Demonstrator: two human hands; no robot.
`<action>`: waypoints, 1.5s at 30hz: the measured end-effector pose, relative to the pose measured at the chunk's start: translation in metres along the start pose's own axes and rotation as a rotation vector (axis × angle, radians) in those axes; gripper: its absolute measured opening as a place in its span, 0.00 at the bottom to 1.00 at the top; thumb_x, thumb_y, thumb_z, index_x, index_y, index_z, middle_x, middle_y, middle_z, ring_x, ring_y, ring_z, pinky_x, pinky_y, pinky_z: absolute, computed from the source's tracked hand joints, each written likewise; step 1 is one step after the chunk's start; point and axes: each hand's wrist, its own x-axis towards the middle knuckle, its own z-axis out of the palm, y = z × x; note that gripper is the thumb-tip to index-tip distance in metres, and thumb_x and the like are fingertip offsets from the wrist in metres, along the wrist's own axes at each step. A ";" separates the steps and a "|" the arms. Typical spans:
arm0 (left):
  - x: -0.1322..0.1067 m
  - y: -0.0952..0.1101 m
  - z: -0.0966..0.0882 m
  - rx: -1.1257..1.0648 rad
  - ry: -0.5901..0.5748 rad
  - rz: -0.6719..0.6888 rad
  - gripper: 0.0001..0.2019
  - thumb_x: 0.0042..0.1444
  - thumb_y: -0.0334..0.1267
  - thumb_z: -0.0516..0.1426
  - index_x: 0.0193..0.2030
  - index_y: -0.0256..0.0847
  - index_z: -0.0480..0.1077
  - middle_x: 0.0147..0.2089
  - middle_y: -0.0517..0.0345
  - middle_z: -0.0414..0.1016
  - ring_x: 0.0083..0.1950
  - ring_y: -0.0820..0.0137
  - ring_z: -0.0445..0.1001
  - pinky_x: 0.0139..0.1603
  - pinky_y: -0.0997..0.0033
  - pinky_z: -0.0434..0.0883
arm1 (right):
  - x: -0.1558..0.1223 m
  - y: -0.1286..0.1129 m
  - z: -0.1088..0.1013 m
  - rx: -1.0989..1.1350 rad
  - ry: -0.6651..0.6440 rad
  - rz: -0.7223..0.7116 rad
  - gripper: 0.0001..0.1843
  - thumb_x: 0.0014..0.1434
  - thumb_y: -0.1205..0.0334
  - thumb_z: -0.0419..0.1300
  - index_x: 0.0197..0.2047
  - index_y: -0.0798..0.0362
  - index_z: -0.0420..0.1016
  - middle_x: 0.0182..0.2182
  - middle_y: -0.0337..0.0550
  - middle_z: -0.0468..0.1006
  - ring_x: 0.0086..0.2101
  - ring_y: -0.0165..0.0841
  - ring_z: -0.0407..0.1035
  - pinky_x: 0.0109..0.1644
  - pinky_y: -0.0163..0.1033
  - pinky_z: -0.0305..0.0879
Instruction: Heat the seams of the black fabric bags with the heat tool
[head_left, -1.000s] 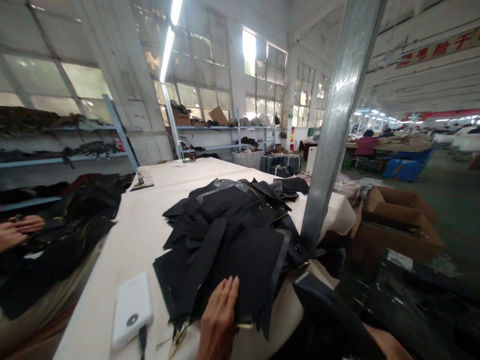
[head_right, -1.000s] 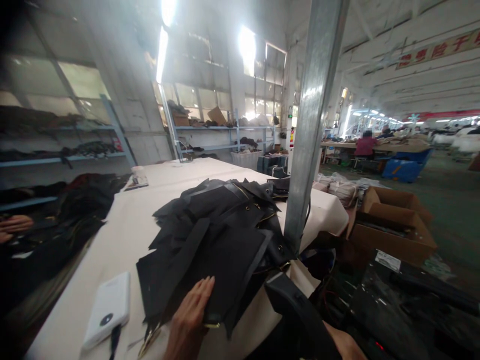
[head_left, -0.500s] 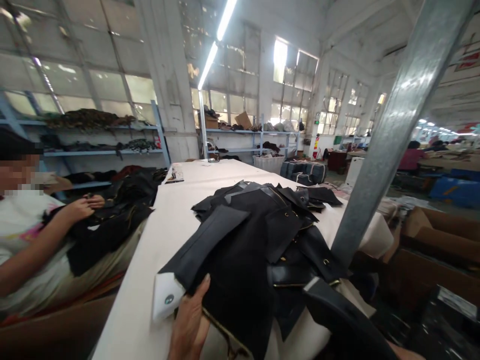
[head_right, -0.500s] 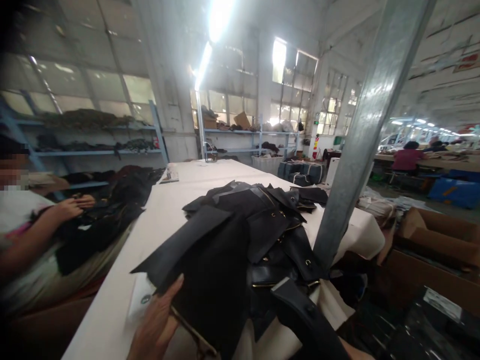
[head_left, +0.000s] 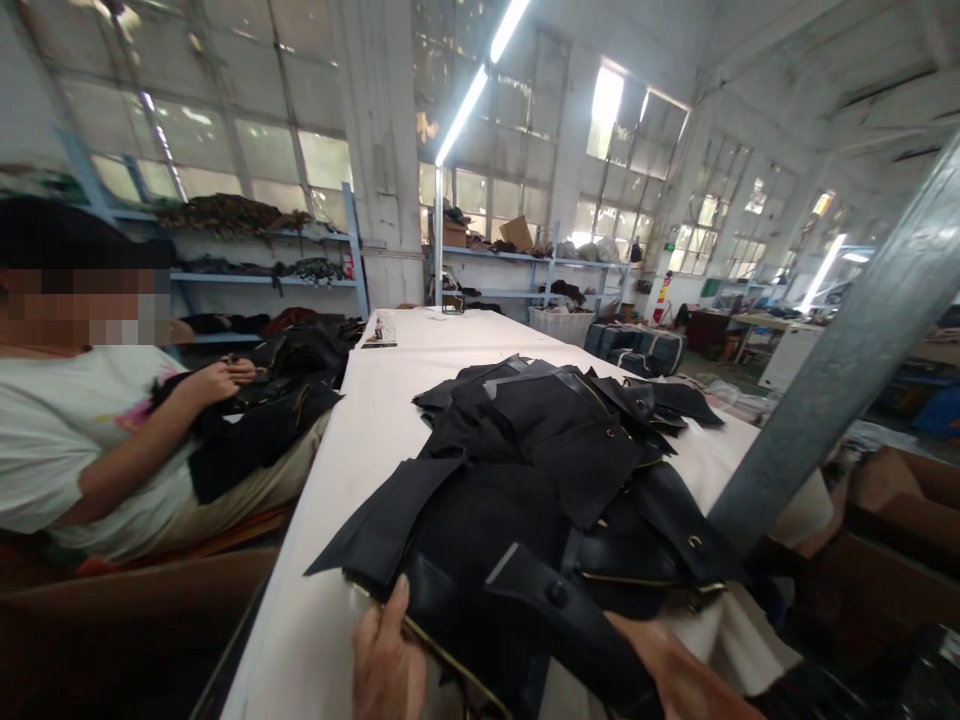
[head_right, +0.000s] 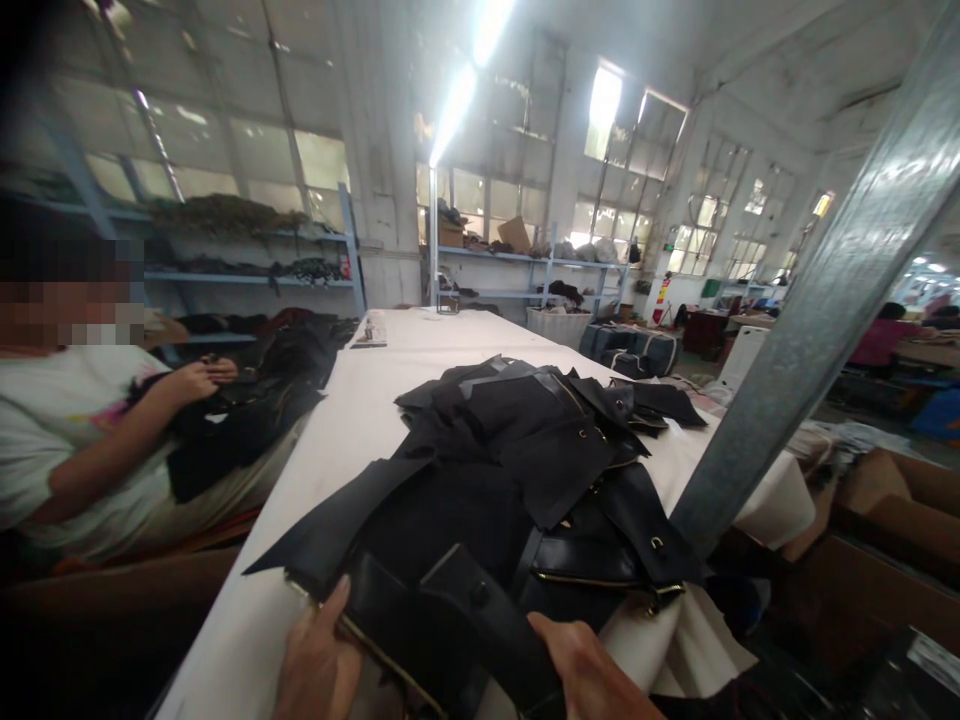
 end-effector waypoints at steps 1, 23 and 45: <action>0.001 -0.002 -0.004 0.028 0.013 0.013 0.14 0.55 0.43 0.52 0.41 0.38 0.73 0.33 0.51 0.75 0.41 0.61 0.75 0.45 0.62 0.73 | 0.003 -0.010 0.001 -0.005 -0.006 -0.005 0.32 0.52 0.56 0.61 0.60 0.54 0.65 0.51 0.51 0.71 0.52 0.45 0.66 0.58 0.42 0.61; -0.014 -0.047 -0.024 0.444 0.113 0.271 0.25 0.56 0.45 0.47 0.54 0.30 0.66 0.56 0.34 0.65 0.61 0.44 0.61 0.59 0.42 0.60 | 0.080 -0.091 0.008 0.211 -0.235 -0.061 0.18 0.53 0.53 0.62 0.40 0.59 0.70 0.19 0.35 0.69 0.21 0.25 0.66 0.22 0.25 0.58; -0.014 0.029 0.031 1.167 0.398 1.061 0.24 0.59 0.29 0.51 0.62 0.25 0.58 0.30 0.56 0.75 0.17 0.73 0.64 0.17 0.70 0.54 | 0.042 -0.058 0.033 -0.080 0.115 0.012 0.22 0.44 0.59 0.65 0.43 0.58 0.70 0.26 0.41 0.71 0.27 0.31 0.65 0.29 0.30 0.58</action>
